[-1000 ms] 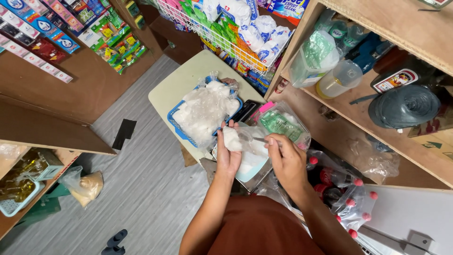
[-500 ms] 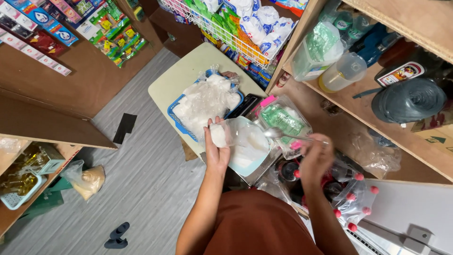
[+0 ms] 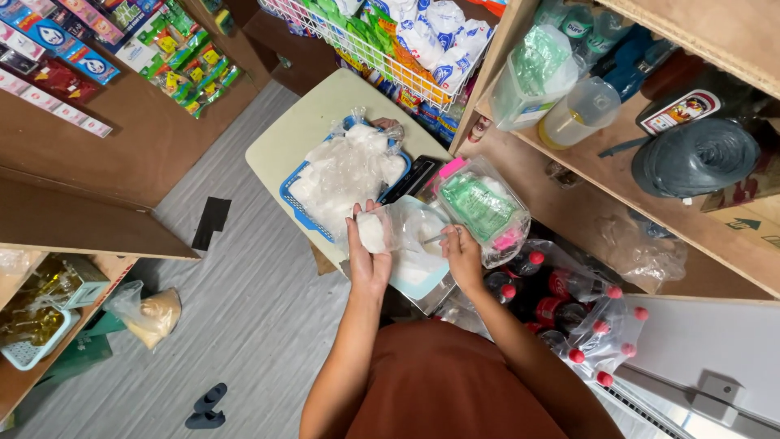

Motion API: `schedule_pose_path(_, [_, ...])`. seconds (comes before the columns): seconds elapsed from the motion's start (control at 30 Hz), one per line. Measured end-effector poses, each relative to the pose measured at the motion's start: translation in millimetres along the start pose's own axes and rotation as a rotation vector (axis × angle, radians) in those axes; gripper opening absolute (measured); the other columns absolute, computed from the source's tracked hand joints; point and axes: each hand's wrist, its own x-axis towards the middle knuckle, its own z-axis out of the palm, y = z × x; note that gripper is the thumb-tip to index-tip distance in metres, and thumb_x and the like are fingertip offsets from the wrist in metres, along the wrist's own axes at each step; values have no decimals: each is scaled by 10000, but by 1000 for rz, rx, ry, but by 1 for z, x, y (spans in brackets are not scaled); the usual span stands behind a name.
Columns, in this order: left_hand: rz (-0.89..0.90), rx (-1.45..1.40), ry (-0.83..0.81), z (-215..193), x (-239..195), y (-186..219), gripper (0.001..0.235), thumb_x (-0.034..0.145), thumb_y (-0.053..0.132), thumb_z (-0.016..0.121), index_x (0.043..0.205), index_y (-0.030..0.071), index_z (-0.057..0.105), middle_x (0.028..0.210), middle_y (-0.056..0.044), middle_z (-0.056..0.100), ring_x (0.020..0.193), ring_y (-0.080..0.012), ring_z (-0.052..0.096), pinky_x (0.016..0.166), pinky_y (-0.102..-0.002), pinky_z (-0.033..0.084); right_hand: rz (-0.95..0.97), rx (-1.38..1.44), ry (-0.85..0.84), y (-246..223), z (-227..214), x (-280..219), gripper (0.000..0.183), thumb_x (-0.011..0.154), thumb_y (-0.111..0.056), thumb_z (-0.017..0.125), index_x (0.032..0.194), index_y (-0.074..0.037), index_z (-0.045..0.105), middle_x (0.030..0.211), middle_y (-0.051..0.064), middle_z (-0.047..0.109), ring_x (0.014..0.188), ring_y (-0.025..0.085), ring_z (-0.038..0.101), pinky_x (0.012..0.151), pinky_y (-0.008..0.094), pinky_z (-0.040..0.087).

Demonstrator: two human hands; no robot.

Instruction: Measure and transfer white powder into small plastic bags using a spoon.

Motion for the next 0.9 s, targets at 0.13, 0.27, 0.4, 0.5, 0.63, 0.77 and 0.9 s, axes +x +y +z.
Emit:
schedule_pose_path(0.13, [7,-4,8,2,0,0,459,1072,388,472,1473,167,442,1524,-80,518,1382,-256,511,1116,-405,484,144,250,9,16,-5,7,242,1088,-243,491,1045,-34,605,744,37,607,585,81,515,524,239,405])
schedule_pose_path(0.27, [4,-3,8,3,-1,1,460,1064,394,465,1465,170,457,1508,-77,536,1372,-251,521,1105,-399,488,171,320,112,6,-16,5,254,1099,-245,488,1028,-24,590,706,45,602,545,80,505,482,227,382])
schedule_pose_path(0.4, [3,-21,-5,-2,1,-1,447,1073,390,470,1457,163,452,1496,-82,537,1374,-254,518,1123,-416,485,76,297,185,-15,-35,3,272,1120,-231,436,989,-37,575,658,43,567,477,82,460,399,235,324])
schedule_pose_path(0.5, [-8,-36,-4,-8,6,-4,445,1074,388,473,1459,166,453,1485,-79,542,1372,-252,518,1135,-420,481,15,333,258,-27,-53,4,224,1121,-194,442,1003,-51,568,632,41,557,478,74,441,424,229,341])
schedule_pose_path(0.63, [-17,-20,21,-3,7,-8,456,1059,403,469,1450,169,469,1474,-66,556,1365,-244,521,1127,-421,477,-83,298,299,-75,-71,-6,241,1123,-180,426,974,-46,560,635,23,541,493,71,459,423,239,358])
schedule_pose_path(0.77, [-30,-27,7,-7,14,-13,456,1061,405,466,1452,171,464,1479,-64,562,1372,-243,518,1132,-420,472,-242,317,304,-152,-73,-22,229,1135,-134,444,984,-11,566,715,37,583,548,86,496,477,247,391])
schedule_pose_path(0.9, [-45,-27,-5,-6,18,-19,463,1068,412,459,1460,164,454,1486,-66,556,1376,-240,514,1131,-422,470,-340,280,264,-200,-68,-37,229,1173,-155,472,1049,4,582,765,45,605,603,90,509,542,260,399])
